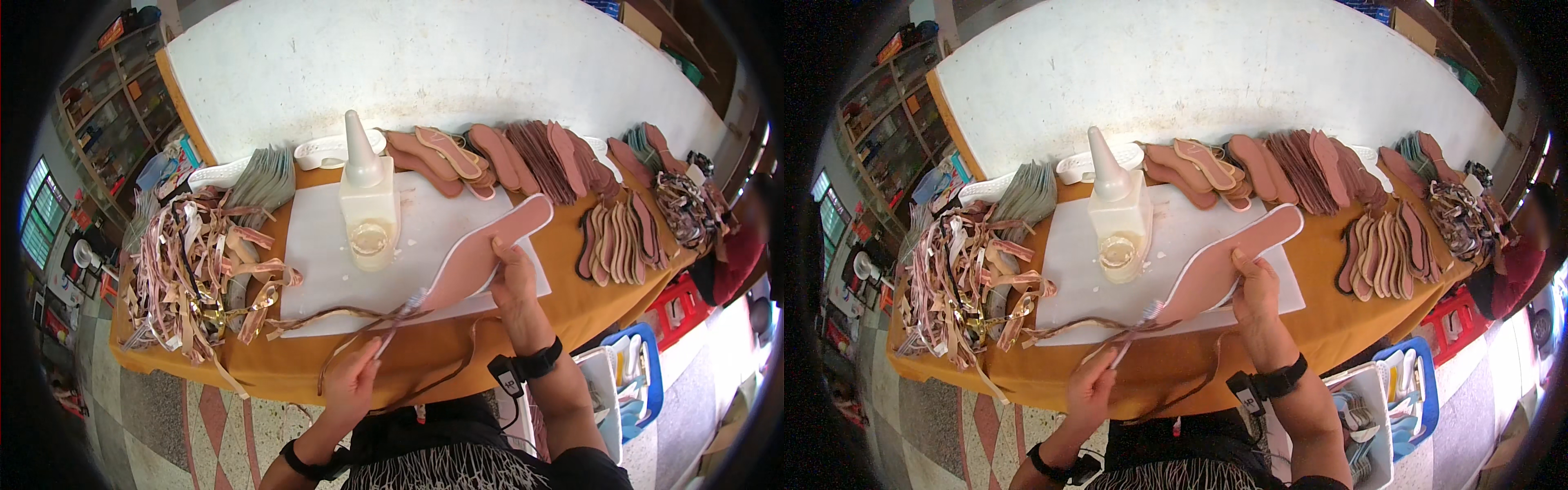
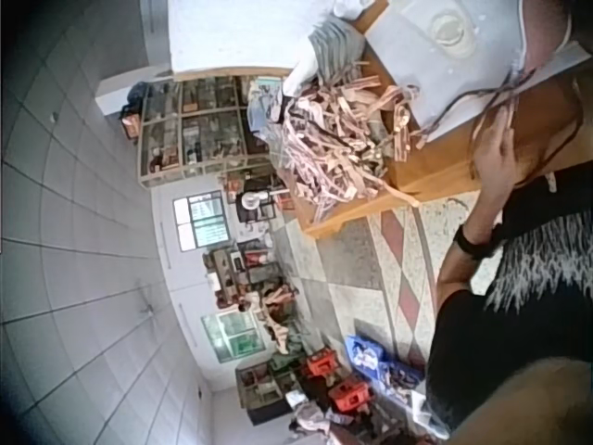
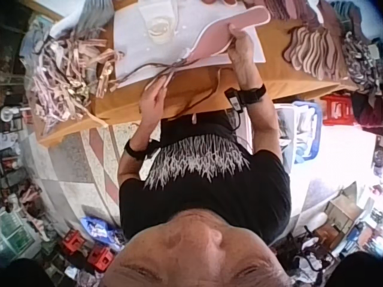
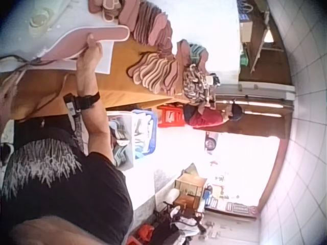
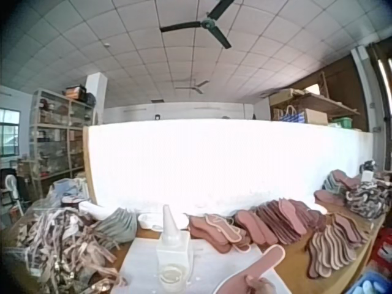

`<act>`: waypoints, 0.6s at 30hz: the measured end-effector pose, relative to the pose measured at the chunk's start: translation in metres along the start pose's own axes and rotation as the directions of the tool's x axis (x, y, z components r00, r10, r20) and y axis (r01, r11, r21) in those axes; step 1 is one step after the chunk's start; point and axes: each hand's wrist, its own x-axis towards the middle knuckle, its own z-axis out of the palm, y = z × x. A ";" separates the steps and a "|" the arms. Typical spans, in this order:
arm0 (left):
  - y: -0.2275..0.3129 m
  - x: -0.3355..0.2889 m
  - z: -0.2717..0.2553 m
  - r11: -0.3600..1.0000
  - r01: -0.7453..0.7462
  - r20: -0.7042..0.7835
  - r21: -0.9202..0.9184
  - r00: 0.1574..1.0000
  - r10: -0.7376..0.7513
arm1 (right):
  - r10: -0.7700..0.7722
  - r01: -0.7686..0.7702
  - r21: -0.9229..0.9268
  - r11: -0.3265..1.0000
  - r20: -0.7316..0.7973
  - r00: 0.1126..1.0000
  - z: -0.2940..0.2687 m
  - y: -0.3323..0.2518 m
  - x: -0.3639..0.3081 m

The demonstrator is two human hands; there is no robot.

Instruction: Applying adhesive to the edges and surfaces of shoe insole components using a brush.

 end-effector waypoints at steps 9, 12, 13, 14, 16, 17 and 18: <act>0.029 0.049 -0.023 0.419 0.399 0.127 -0.816 0.830 -0.544 | -0.439 0.965 -0.188 -0.183 0.894 0.090 0.033 -0.022 -0.037; 0.043 0.064 -0.011 0.393 0.423 0.206 -0.817 0.850 -0.485 | -0.355 0.946 -0.056 -0.321 0.933 -0.065 0.038 -0.014 -0.051; 0.046 0.066 -0.007 0.346 0.435 0.237 -0.831 0.840 -0.488 | -0.340 0.928 0.009 -0.372 0.929 -0.145 0.038 -0.011 -0.054; 0.050 0.067 -0.004 0.353 0.413 0.228 -0.839 0.857 -0.462 | -0.337 0.929 0.007 -0.371 0.931 -0.141 0.037 -0.008 -0.057; 0.055 0.070 0.002 0.380 0.445 0.268 -0.811 0.860 -0.435 | -0.348 0.939 0.013 -0.345 0.927 -0.141 0.034 -0.006 -0.061; 0.057 0.070 0.003 0.324 0.465 0.296 -0.824 0.841 -0.453 | -0.329 0.930 0.028 -0.368 0.931 -0.159 0.033 -0.006 -0.060; 0.059 0.071 0.004 0.332 0.444 0.288 -0.832 0.857 -0.427 | -0.317 0.926 0.026 -0.375 0.936 -0.155 0.033 -0.006 -0.060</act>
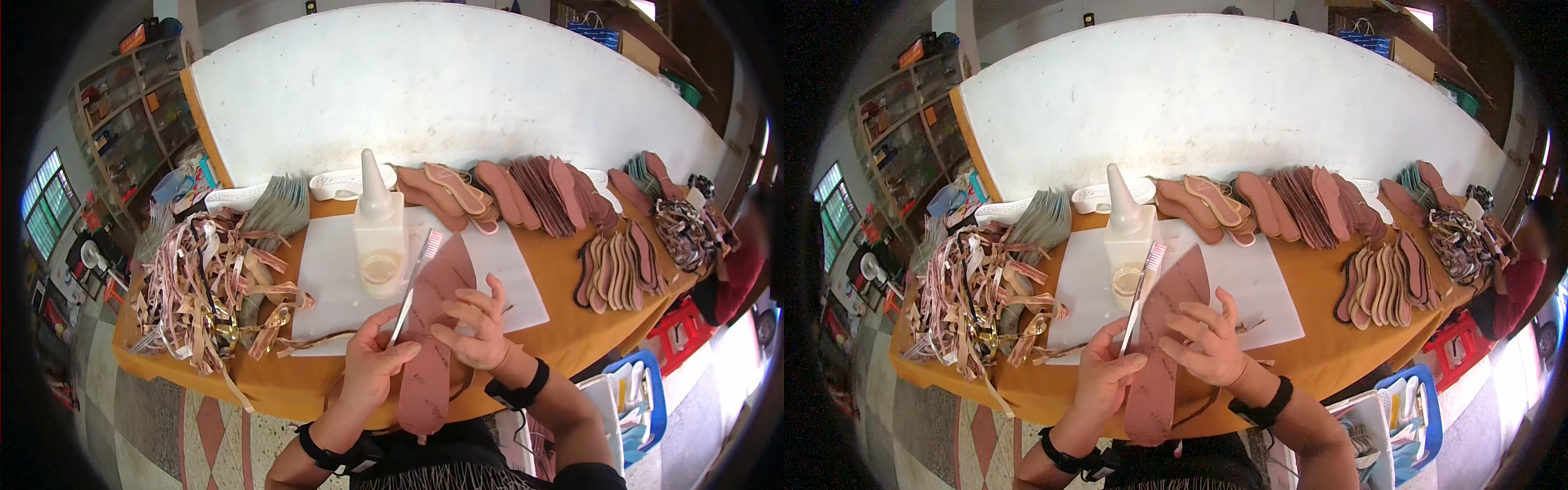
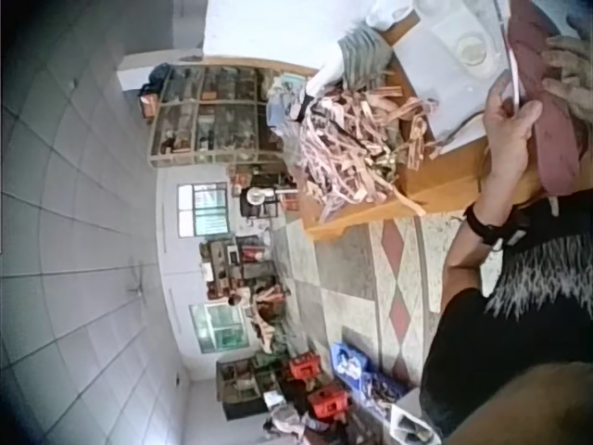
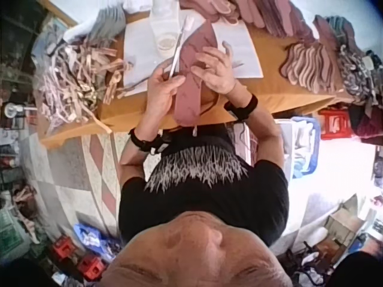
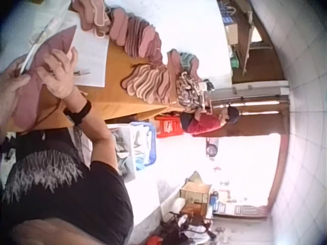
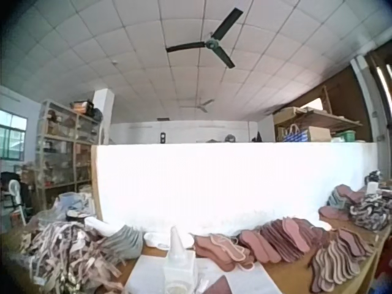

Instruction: Applying adhesive to the edges and surfaces of shoe insole components using a brush.

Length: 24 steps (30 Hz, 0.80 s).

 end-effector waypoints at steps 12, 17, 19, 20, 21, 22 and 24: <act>-0.018 0.010 0.001 0.993 -0.118 -0.049 -0.007 0.992 0.117 | 0.708 -0.478 0.702 -0.529 0.675 0.208 0.004 -0.027 -0.017; -0.025 0.014 -0.005 0.920 -0.194 -0.065 0.340 0.971 0.230 | 0.734 -0.522 0.692 -0.498 0.657 0.172 0.001 -0.026 -0.015; -0.021 0.018 -0.011 0.886 -0.256 -0.032 0.387 0.956 0.290 | 0.755 -0.529 0.682 -0.505 0.646 0.113 -0.004 -0.023 -0.014; -0.019 0.019 -0.012 0.853 -0.250 -0.035 0.459 0.954 0.298 | 0.752 -0.513 0.705 -0.490 0.639 0.160 -0.007 -0.023 -0.014; -0.018 0.021 -0.013 0.769 -0.344 0.044 0.539 0.923 0.382 | 0.726 -0.536 0.661 -0.524 0.676 0.124 -0.011 -0.023 -0.015; -0.017 0.023 -0.013 0.767 -0.351 0.044 0.537 0.920 0.390 | 0.690 -0.549 0.607 -0.574 0.720 0.074 -0.013 -0.023 -0.015; -0.013 0.026 -0.012 0.546 -0.478 0.209 0.688 0.851 0.481 | 0.704 -0.558 0.630 -0.539 0.701 0.112 -0.013 -0.023 -0.015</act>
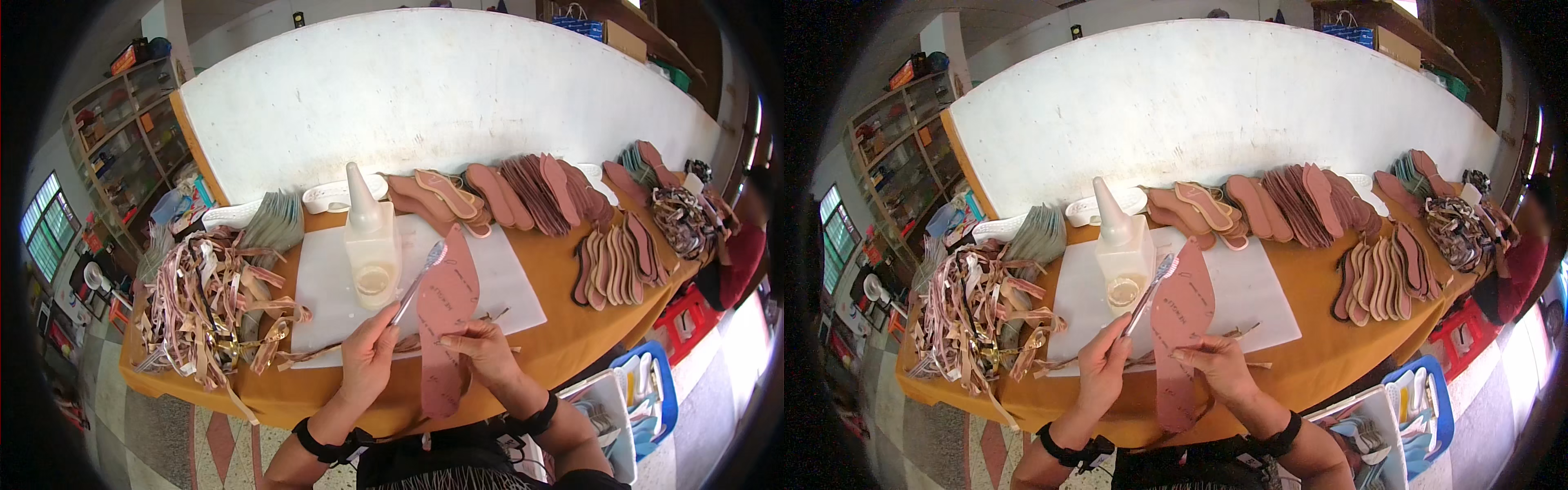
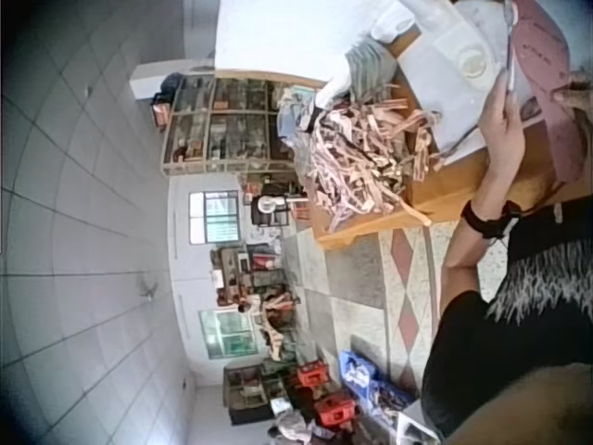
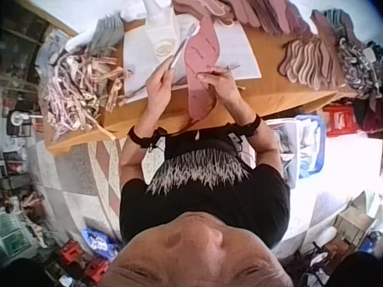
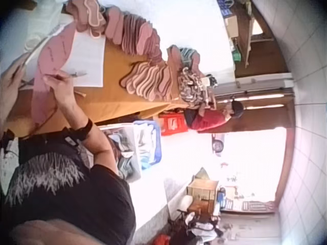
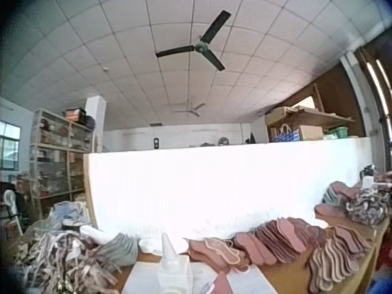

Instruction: Applying adhesive to the edges and surfaces of shoe insole components using a brush.

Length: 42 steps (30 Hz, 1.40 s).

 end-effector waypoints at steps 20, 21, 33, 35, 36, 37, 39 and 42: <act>-0.010 -0.010 0.004 0.938 -0.158 0.029 0.310 0.987 0.156 | -0.058 0.066 0.081 0.995 -0.098 0.994 -0.012 0.006 0.009; -0.011 -0.012 0.004 0.942 -0.144 0.033 0.303 0.989 0.141 | -0.056 0.071 0.116 0.991 -0.124 0.991 -0.011 0.006 0.010; -0.015 -0.032 0.009 0.964 -0.122 0.075 0.235 0.991 0.108 | -0.090 0.118 0.134 0.984 -0.201 0.975 -0.019 0.007 0.020; -0.015 -0.036 0.009 0.963 -0.114 0.079 0.243 0.992 0.098 | -0.104 0.138 0.136 0.981 -0.233 0.967 -0.020 0.006 0.021; -0.015 -0.037 0.010 0.968 -0.091 0.094 0.234 0.993 0.071 | -0.106 0.138 0.128 0.982 -0.228 0.968 -0.021 0.005 0.022; -0.015 -0.038 0.011 0.964 -0.098 0.088 0.248 0.993 0.079 | -0.099 0.131 0.122 0.984 -0.238 0.966 -0.021 0.005 0.023; -0.015 -0.040 0.012 0.970 -0.146 0.055 0.194 0.989 0.138 | -0.111 0.143 0.122 0.982 -0.234 0.966 -0.022 0.005 0.025; -0.011 -0.046 0.010 0.961 -0.122 0.068 0.249 0.992 0.108 | -0.107 0.146 0.141 0.979 -0.253 0.961 -0.025 0.004 0.027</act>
